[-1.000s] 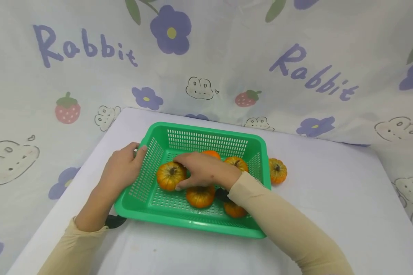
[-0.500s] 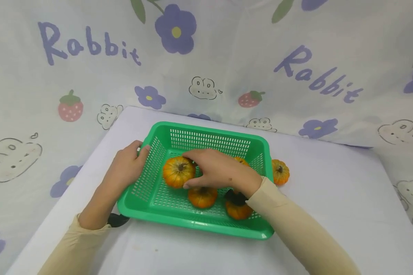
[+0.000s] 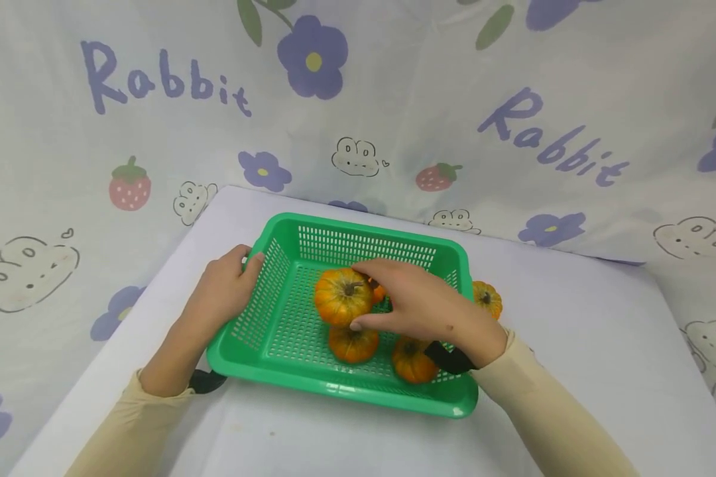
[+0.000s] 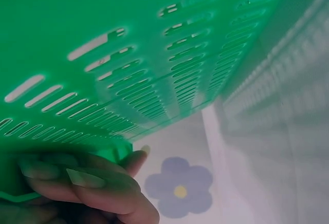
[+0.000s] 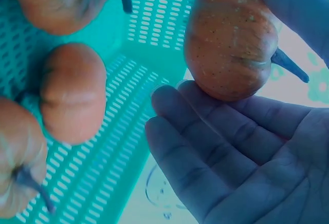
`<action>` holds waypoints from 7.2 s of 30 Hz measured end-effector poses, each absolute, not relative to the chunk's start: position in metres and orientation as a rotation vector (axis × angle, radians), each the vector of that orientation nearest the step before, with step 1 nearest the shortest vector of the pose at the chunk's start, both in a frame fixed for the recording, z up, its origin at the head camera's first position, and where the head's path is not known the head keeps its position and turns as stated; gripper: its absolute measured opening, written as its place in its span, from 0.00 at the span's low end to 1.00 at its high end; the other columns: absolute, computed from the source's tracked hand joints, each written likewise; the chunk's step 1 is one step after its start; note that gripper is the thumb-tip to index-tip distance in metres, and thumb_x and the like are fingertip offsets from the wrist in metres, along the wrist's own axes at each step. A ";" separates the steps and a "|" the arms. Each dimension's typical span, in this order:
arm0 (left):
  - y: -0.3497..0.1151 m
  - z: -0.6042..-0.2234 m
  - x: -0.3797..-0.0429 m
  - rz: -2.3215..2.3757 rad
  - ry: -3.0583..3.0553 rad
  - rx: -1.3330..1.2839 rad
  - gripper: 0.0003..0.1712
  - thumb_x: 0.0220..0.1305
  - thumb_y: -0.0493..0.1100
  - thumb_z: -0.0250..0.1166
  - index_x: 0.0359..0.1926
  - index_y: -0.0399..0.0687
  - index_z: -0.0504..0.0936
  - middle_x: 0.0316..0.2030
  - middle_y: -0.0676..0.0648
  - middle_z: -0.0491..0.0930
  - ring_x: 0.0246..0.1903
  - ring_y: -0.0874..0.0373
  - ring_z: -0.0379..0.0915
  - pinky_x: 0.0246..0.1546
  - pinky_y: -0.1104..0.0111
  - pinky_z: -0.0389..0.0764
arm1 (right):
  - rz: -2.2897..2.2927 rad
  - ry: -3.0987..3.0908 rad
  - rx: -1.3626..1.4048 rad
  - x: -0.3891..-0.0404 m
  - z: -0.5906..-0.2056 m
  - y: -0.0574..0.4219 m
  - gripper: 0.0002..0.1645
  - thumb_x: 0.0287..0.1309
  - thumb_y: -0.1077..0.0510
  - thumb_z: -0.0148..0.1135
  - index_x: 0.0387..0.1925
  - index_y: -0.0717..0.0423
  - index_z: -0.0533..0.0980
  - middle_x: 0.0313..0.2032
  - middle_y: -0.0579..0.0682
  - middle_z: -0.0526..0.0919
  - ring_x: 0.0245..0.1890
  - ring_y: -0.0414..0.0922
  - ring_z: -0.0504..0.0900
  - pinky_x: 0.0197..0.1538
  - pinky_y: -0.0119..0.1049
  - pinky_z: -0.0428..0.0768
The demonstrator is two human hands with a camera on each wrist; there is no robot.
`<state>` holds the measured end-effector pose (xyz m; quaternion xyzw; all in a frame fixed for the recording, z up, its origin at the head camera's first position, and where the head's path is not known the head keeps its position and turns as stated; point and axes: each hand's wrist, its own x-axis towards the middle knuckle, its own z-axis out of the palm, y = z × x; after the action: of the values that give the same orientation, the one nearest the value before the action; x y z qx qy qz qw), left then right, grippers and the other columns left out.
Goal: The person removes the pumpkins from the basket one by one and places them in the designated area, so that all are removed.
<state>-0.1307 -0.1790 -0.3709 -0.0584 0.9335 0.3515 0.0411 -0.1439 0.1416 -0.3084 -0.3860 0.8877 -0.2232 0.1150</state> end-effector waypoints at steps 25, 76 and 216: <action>-0.177 -0.369 -0.129 1.054 2.838 -0.226 0.34 0.84 0.58 0.41 0.71 0.35 0.67 0.37 0.38 0.80 0.29 0.49 0.79 0.26 0.61 0.83 | -0.707 2.836 -0.826 -0.093 -0.304 0.250 0.44 0.58 0.38 0.77 0.71 0.47 0.71 0.60 0.43 0.81 0.49 0.41 0.81 0.46 0.41 0.85; -0.177 -0.369 -0.129 1.028 2.849 -0.214 0.36 0.84 0.60 0.39 0.70 0.34 0.67 0.35 0.39 0.80 0.27 0.50 0.78 0.24 0.62 0.81 | -0.795 2.875 -0.228 -0.052 -0.371 0.333 0.50 0.64 0.43 0.74 0.77 0.59 0.62 0.69 0.71 0.71 0.58 0.78 0.76 0.40 0.67 0.84; -0.178 -0.367 -0.130 1.076 2.825 -0.213 0.35 0.84 0.60 0.40 0.70 0.35 0.68 0.37 0.38 0.81 0.29 0.49 0.80 0.26 0.60 0.83 | -0.316 2.652 -0.840 -0.085 -0.321 0.206 0.55 0.53 0.37 0.80 0.75 0.55 0.68 0.69 0.54 0.74 0.66 0.58 0.75 0.61 0.61 0.79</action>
<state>-0.1302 -0.1782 -0.3670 -0.0702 0.9308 0.3544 0.0556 -0.0854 0.2062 -0.3206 -0.2955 0.9335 -0.1112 0.1700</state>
